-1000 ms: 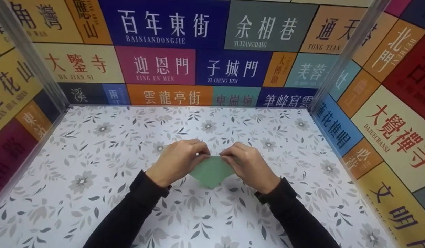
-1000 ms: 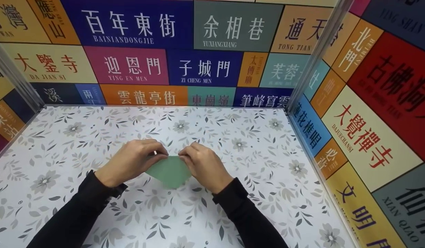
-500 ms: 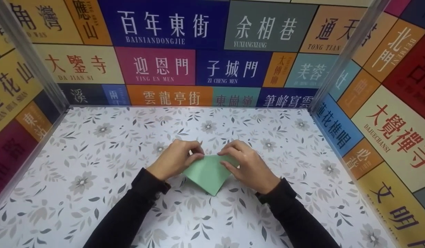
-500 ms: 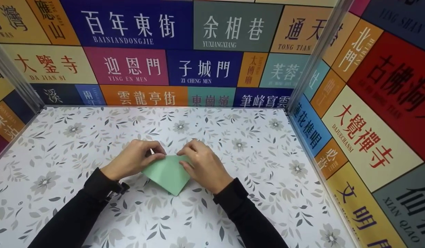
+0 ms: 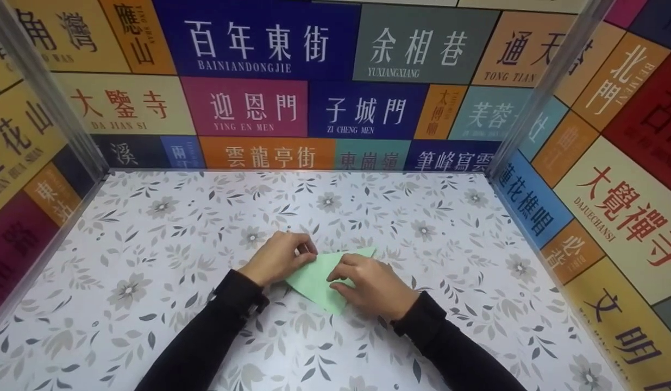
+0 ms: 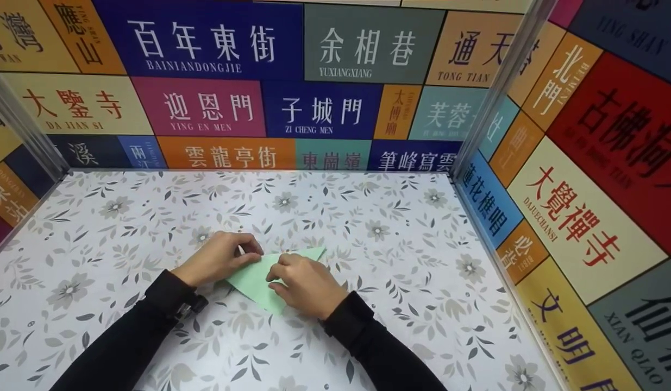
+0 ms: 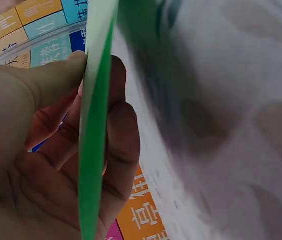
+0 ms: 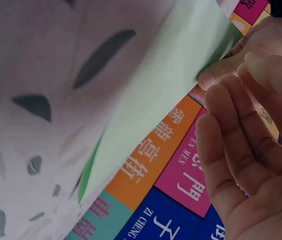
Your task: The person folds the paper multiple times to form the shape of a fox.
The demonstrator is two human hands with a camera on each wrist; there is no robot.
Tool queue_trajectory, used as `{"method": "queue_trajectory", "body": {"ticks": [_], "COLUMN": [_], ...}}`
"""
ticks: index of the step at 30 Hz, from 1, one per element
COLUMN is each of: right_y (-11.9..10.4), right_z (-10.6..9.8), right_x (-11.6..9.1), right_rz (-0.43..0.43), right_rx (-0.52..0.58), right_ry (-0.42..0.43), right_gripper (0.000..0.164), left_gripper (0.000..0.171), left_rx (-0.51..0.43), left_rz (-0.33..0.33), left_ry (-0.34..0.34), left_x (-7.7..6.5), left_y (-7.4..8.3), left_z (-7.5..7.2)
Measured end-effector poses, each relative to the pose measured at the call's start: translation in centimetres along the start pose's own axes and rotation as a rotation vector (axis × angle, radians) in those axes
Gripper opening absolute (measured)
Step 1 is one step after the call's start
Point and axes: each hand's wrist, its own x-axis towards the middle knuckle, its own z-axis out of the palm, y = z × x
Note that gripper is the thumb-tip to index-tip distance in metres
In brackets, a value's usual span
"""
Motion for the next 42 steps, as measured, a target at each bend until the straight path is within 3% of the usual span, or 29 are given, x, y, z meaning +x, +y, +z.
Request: {"method": "queue_trajectory", "body": {"ticks": [13,18,22,23,29,30,36,42], "right_y": [0.4,0.5,0.5,0.5,0.7,0.8,0.8,0.6], "right_z": [1.3,1.2,1.1,1.1,0.9,0.9,0.8,0.8], "right_x": [-0.3,-0.5,-0.4,-0.4,-0.4,-0.4,-0.3,-0.4], "right_rz": [0.071,0.096,0.123,0.129,0.143,0.145,0.174,0.165], "right_rx": [0.010,0.015,0.016,0.018,0.045,0.047,0.040,0.025], "right_ry": [-0.129,-0.141,-0.139,-0.139,-0.134,-0.135,-0.150,-0.169], "right_gripper": [0.008,0.006,0.005,0.006,0.008,0.008,0.009,0.010], "left_gripper": [0.006,0.009,0.014,0.016,0.019,0.020,0.029,0.032], "left_rx": [0.045,0.112,0.150,0.153,0.185,0.197,0.277,0.267], "left_rz": [0.029,0.108,0.136,0.169,0.273,0.263,0.295,0.242], "left_ry": [-0.001,0.016,-0.024,-0.029,-0.052,-0.059,-0.070,-0.081], "left_x": [-0.1,-0.8,-1.4,-0.8,-1.8,-2.7,-3.6,-3.9], "left_y": [-0.2,0.6,1.6,0.2,0.4,1.9,1.1,0.5], "left_z": [0.3,-0.5,-1.1,-0.3,0.1,-0.6,0.7,0.9]}}
